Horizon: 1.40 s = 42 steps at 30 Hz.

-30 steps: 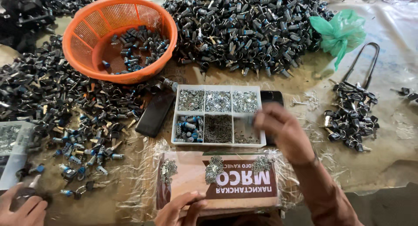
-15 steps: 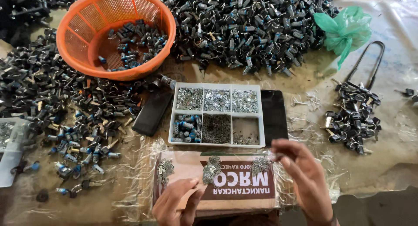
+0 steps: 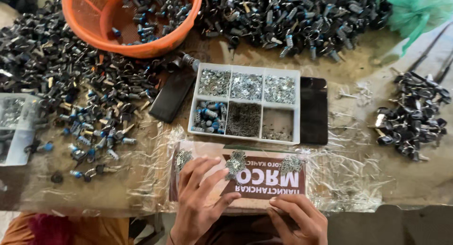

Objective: The person sits at a workbench covered with piles of small metal parts and assembles them one at a time by hand. They pick a cylindrical metal component and a spring or clip from a compartment tray, fit the parts together, and place the finished assembly into an orange plastic basket, repeating the cycle.

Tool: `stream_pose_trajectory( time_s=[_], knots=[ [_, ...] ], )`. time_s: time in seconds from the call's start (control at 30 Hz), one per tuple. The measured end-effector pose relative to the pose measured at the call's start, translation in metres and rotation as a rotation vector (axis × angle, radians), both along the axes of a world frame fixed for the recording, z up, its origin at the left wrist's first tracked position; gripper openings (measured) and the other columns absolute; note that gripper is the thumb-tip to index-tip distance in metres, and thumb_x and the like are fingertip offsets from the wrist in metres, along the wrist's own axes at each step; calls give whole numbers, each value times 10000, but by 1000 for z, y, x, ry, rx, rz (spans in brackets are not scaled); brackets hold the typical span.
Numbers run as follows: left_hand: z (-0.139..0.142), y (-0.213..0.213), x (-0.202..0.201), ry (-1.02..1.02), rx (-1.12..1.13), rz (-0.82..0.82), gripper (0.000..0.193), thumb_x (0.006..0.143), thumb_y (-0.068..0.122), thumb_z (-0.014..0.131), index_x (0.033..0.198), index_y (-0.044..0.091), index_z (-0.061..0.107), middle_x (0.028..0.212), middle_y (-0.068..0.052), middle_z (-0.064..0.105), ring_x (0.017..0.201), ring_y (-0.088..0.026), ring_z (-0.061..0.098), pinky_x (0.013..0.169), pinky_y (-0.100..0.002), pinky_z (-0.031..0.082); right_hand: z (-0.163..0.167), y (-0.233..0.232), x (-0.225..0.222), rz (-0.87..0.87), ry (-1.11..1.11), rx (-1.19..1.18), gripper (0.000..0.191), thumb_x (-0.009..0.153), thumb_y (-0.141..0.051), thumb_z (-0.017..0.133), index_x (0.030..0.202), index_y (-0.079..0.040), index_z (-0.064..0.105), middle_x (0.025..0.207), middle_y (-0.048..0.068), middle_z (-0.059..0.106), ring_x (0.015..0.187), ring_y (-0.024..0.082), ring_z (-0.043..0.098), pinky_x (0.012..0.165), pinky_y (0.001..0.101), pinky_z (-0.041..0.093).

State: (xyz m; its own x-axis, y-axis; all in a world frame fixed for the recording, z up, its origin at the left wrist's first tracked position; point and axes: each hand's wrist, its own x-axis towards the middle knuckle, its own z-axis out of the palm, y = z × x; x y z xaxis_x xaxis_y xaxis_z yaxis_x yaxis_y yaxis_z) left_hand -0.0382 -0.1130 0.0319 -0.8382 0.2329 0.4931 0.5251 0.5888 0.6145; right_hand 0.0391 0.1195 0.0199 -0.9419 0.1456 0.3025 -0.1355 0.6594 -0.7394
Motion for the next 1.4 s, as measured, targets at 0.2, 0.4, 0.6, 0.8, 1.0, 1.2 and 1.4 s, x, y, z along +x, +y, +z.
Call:
stream_pose_trajectory(
  time_s=[0.2,0.4,0.6,0.8,1.0,1.2,1.4],
  knots=[
    [0,-2,0,-82,-133,-4,658,745,529,823,1230,107,682,1491,-114,452,1450,-413,283,1174,-535,277,-2,-9,-5,71,71,97,209,688,-111,872,865,-112,761,842,19,733,774,181,741,684,313,588],
    [-9,14,-13,-12,-274,140,712,794,584,759,1305,101,645,1507,-132,428,1469,-417,271,1191,-583,228,-10,-19,-12,138,105,116,204,697,-116,873,865,-94,758,832,22,725,732,187,715,639,316,565],
    [-3,18,-23,-29,-226,154,694,827,558,737,1325,87,630,1485,-127,465,1473,-397,285,1201,-575,226,-14,-19,-13,105,77,61,182,696,-102,866,838,-91,752,809,29,728,725,181,730,635,306,579],
    [7,4,-36,27,-258,68,706,820,561,734,1316,71,625,1399,-94,529,1424,-335,348,1194,-550,226,-19,-17,-15,86,108,51,170,678,-105,869,813,-97,765,791,35,735,712,186,744,632,307,587],
    [16,-15,-71,171,-276,29,461,913,414,759,1237,95,691,1229,-63,636,1227,-246,507,1095,-436,362,-18,-15,-23,128,-22,-122,142,685,-85,877,802,-93,797,791,22,765,714,140,791,602,270,593],
    [40,-22,-145,134,-597,-158,240,791,113,714,1017,166,773,1062,0,685,1088,-217,574,946,-384,425,-10,-16,-39,258,29,-116,146,699,-98,880,818,-90,795,787,25,769,664,118,760,553,263,609],
    [46,-10,-176,-34,-809,-318,93,816,229,726,883,176,762,979,-25,625,1046,-241,550,862,-398,416,-7,-26,-49,268,-78,-257,116,714,-88,887,800,-90,810,761,31,781,646,108,785,534,261,609]
  ],
)
